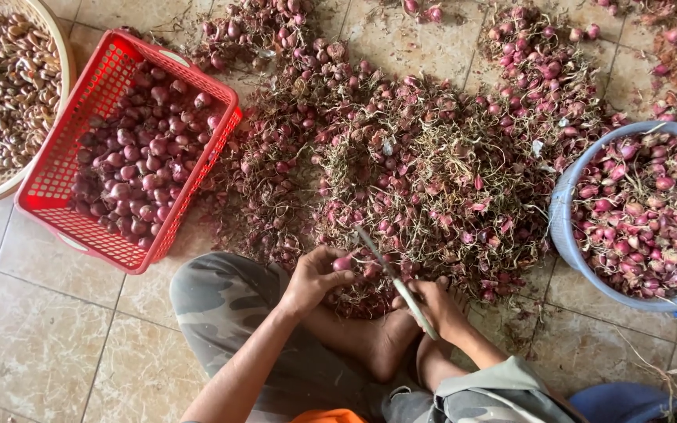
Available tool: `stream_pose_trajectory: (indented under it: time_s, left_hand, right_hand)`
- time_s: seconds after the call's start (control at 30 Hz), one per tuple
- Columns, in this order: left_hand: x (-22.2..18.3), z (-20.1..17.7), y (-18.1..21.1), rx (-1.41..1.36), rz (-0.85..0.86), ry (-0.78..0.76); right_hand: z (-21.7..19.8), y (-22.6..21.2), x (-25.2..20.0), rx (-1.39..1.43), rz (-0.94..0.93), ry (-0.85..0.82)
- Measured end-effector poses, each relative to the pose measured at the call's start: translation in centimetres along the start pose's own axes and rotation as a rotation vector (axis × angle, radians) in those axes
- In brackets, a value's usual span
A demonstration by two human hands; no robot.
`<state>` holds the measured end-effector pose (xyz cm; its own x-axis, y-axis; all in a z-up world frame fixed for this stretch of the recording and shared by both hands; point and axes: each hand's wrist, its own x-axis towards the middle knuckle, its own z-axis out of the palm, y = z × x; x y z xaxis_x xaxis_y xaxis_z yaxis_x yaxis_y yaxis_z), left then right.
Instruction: The person sits on a tiled floor and uses scissors to trim the roots and stems of small red onions. They pick up individual onions from a large pile, cut the unwanted parts, and place the trimmed onions into a red basket.
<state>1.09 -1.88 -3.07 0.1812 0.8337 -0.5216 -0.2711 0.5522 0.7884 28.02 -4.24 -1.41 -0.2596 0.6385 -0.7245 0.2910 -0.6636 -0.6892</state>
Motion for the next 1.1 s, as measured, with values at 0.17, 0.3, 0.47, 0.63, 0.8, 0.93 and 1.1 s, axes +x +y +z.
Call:
stream_pose_trajectory:
  time_s: [0.17, 0.3, 0.47, 0.63, 0.8, 0.93, 1.1]
  left_hand:
    - [-2.3, 3.8, -0.1, 0.051, -0.024, -0.114]
    - [-3.1, 6.4, -3.2, 0.295, 0.030, -0.236]
    - [-3.3, 8.4, -3.6, 0.748, 0.253, -0.244]
    - [-3.3, 8.1, -4.7, 1.159, 0.293, -0.253]
    - [-3.3, 7.4, -2.9, 0.729, 0.531, -0.254]
    - [-1.8, 4.4, -2.3, 0.879, 0.400, -0.080]
    - [-3.2, 6.1, -0.5, 1.011, 0.681, -0.297]
  right_hand:
    - [0.4, 3.6, 1.3, 0.042, -0.137, 0.167]
    - [0.3, 2.2, 0.6, 0.064, -0.104, 0.157]
    - [0.4, 1.9, 0.3, -0.269, 0.031, 0.218]
    - [0.2, 2.4, -0.2, -0.157, -0.022, 0.236]
    - [-0.7, 3.7, -0.1, -0.210, -0.142, 0.232]
    - [-0.4, 2.6, -0.5, 0.152, -0.104, 0.236]
    - [-0.5, 3.1, -0.3, -0.141, -0.097, 0.298]
